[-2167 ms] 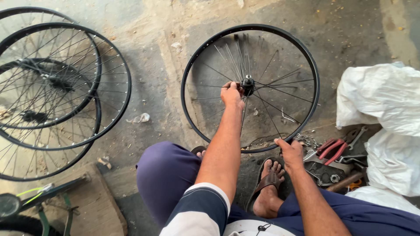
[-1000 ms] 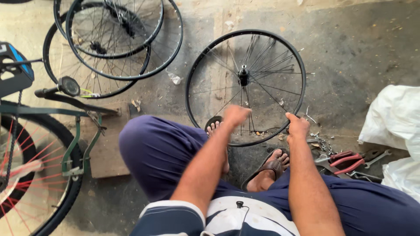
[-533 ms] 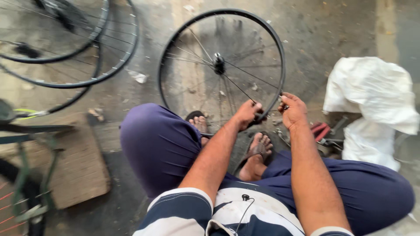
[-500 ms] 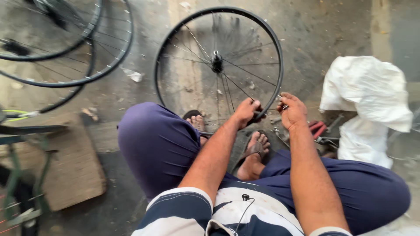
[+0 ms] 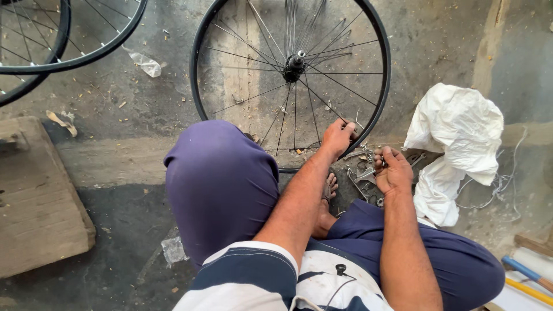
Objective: The person assembles a bicycle wheel by inserting spokes into the hub and rim, then tightening them with a spoke wrench. The person works on the floor in a workshop setting, handling the rim, hub, spokes, and wrench.
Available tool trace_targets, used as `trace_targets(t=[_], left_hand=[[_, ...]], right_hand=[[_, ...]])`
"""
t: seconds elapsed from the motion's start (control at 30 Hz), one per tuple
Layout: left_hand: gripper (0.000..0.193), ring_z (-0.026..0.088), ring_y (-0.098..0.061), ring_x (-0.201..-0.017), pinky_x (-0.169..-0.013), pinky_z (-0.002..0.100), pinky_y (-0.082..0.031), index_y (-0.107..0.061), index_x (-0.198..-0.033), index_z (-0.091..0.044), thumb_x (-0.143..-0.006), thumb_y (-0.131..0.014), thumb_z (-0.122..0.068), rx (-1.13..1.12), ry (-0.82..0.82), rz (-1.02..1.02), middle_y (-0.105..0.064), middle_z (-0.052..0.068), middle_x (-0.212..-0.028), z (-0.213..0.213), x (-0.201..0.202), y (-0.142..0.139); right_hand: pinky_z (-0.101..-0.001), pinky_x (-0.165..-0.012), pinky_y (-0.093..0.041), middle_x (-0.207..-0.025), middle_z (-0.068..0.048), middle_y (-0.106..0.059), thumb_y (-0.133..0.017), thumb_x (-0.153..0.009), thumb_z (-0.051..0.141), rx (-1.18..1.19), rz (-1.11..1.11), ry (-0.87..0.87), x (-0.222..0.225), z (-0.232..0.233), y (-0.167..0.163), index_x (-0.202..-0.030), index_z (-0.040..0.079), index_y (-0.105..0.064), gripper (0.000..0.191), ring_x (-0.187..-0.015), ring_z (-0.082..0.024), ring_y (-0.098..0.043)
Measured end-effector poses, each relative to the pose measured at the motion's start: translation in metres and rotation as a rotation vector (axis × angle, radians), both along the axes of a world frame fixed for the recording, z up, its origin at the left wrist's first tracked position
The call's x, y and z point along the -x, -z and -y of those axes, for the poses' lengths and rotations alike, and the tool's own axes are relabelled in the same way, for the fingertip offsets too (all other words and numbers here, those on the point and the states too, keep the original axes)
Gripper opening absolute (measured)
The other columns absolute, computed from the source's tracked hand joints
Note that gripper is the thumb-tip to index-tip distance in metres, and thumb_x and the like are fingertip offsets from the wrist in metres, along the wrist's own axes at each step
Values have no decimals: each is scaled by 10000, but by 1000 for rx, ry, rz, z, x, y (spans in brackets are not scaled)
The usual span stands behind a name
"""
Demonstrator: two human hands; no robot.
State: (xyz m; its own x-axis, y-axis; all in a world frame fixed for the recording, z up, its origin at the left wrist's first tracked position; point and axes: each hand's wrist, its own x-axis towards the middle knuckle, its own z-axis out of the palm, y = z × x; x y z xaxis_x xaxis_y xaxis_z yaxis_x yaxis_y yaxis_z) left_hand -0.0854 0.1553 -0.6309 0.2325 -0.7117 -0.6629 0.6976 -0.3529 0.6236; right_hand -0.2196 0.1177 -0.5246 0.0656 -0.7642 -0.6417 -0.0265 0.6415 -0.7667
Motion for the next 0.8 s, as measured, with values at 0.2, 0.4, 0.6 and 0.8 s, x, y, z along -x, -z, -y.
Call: trace_targets(t=[0.2,0.4,0.6,0.8], left_hand=[[230,148,-698,-769,-694,327,-561,-728,-1013,-28,-953,-682,-245,43,-32,38,-766,73,-886,5,5,3],[241,139,-692,-763,-699,324,-550,-755,-1001,-45,-932,-703,-270,10,-19,150,-774,70,-876,3,2,-1],[277,174,-710,-711,-664,354,-554,-774,-994,-37,-892,-740,-292,-84,49,100,-775,106,-852,-1,-10,-17],[289,185,-680,-613,-523,359,-563,-678,-1014,-4,-962,-636,-285,20,-126,-176,-726,104,-822,6,-15,-16]], right_hand=[[-259,-550,-495,-786,-42,-615,-760,-979,221,-20,7,25,-5,-2,5,-1012,89,-595,214,-643,-154,-570],[-256,-606,-532,-824,-44,-644,-755,-967,140,-8,-77,-36,-5,-4,4,-1037,58,-643,155,-703,-143,-623],[-265,-663,-561,-877,-63,-684,-729,-966,54,30,-71,-82,-11,-7,-6,-1079,21,-679,129,-733,-151,-663],[-268,-716,-574,-908,-41,-689,-683,-948,3,49,-8,-146,-27,-7,-9,-1061,17,-682,114,-786,-141,-666]])
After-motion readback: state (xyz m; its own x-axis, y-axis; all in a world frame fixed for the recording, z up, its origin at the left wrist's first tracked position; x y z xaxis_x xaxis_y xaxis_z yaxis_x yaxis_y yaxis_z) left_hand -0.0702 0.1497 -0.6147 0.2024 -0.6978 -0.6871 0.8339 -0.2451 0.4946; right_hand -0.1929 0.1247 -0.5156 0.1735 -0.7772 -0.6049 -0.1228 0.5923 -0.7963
